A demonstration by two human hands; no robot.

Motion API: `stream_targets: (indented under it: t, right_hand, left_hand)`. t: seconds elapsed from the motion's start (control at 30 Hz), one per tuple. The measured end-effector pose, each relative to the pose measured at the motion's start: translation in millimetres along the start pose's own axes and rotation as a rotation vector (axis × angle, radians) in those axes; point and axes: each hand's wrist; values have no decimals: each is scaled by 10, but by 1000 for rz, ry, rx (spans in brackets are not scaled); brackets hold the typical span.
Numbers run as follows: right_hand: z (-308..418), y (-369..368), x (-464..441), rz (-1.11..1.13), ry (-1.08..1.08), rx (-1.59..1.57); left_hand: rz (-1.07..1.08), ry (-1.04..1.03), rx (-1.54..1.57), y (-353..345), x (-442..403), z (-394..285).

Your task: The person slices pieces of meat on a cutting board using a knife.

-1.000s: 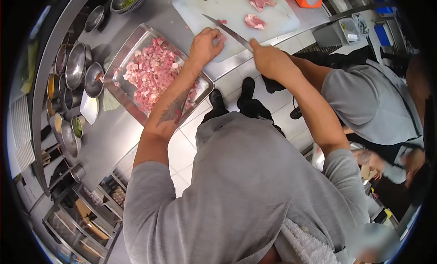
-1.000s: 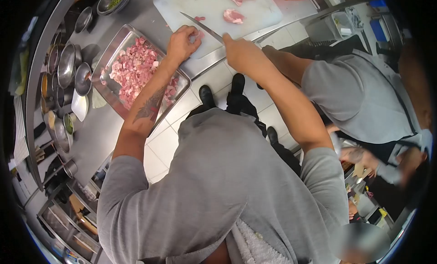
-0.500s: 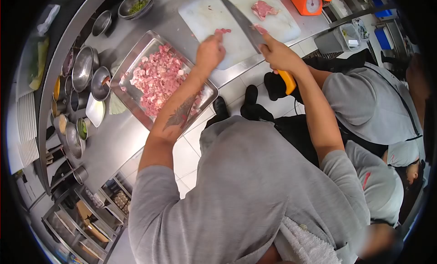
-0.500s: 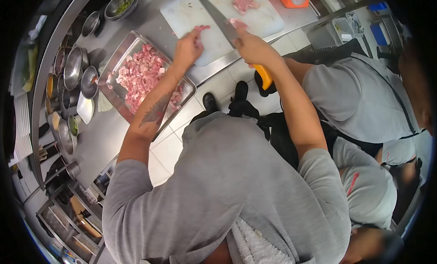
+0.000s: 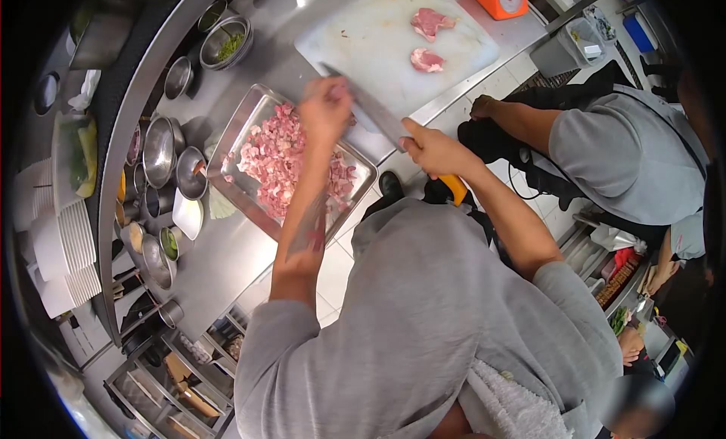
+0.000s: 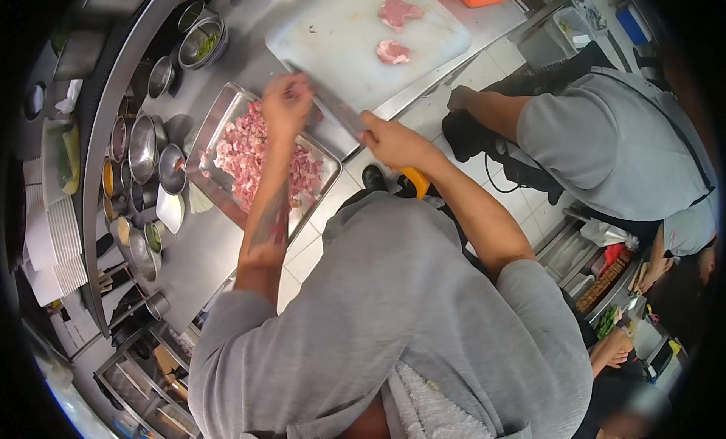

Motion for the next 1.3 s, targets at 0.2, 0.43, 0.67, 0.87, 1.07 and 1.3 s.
stream_targets:
  t: [0.2, 0.43, 0.67, 0.87, 1.07, 1.3]
  right_hand:
    - [41, 213, 305, -131, 17, 42]
    - [-615, 436, 499, -397, -88, -136]
    - [-844, 523, 734, -594, -94, -232]
    - [-1049, 388, 841, -529, -135, -308]
    - [-973, 137, 650, -418, -90, -459]
    - [-427, -53, 440, -530, -59, 349]
  left_hand:
    - [36, 239, -614, 1403, 312, 654]
    - [365, -201, -114, -273, -316, -477]
    - [443, -247, -8, -1670, -1003, -382]
    - [430, -210, 230, -1119, -1329, -190]
    - [323, -671, -192, -559, -197, -159]
    - [458, -261, -146, -361, -327, -75]
Point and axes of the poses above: each hand's wrist, its own x-axis away from the middle knuckle, its own y-axis out of the back of the hand, z = x × y, and after that the axes turned 3 degrees about -y, right-handed
